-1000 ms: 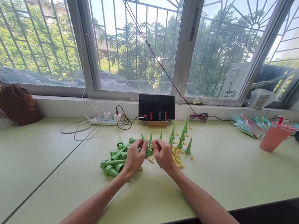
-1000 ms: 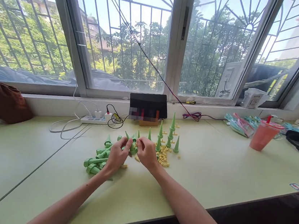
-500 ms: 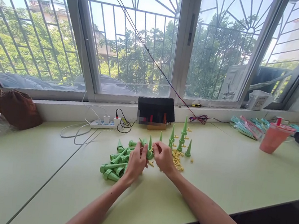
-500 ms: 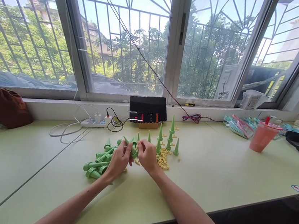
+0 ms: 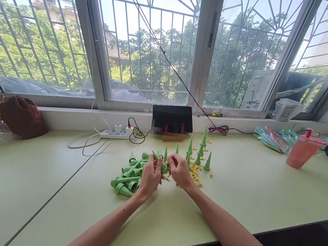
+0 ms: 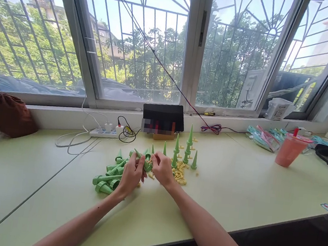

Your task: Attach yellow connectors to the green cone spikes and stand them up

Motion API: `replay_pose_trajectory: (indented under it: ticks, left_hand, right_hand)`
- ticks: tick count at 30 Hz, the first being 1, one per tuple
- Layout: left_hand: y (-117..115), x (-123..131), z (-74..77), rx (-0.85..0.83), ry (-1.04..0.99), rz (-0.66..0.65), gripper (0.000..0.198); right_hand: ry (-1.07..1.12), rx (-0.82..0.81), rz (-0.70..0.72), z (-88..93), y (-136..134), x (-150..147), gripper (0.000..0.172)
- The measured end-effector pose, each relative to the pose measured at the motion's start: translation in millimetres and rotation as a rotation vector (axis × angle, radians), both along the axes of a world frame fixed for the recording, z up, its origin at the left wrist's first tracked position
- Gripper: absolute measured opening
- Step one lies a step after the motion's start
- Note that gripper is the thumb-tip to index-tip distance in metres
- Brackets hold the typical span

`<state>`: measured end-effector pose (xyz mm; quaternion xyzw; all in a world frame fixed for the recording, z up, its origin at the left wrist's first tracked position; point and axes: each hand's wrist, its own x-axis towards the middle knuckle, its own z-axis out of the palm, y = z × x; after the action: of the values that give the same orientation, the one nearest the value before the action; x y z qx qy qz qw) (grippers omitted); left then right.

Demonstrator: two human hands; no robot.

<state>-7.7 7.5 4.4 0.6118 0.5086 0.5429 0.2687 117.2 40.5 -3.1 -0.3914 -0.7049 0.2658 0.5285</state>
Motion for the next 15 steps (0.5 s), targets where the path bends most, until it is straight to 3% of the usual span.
replay_pose_trajectory:
  ticks: [15]
  left_hand:
    - [0.5,2.3,-9.6,0.119,0.079,-0.071,0.028]
  right_hand:
    - [0.029,-0.059,0.003,1.1,3.0,1.2,0.034]
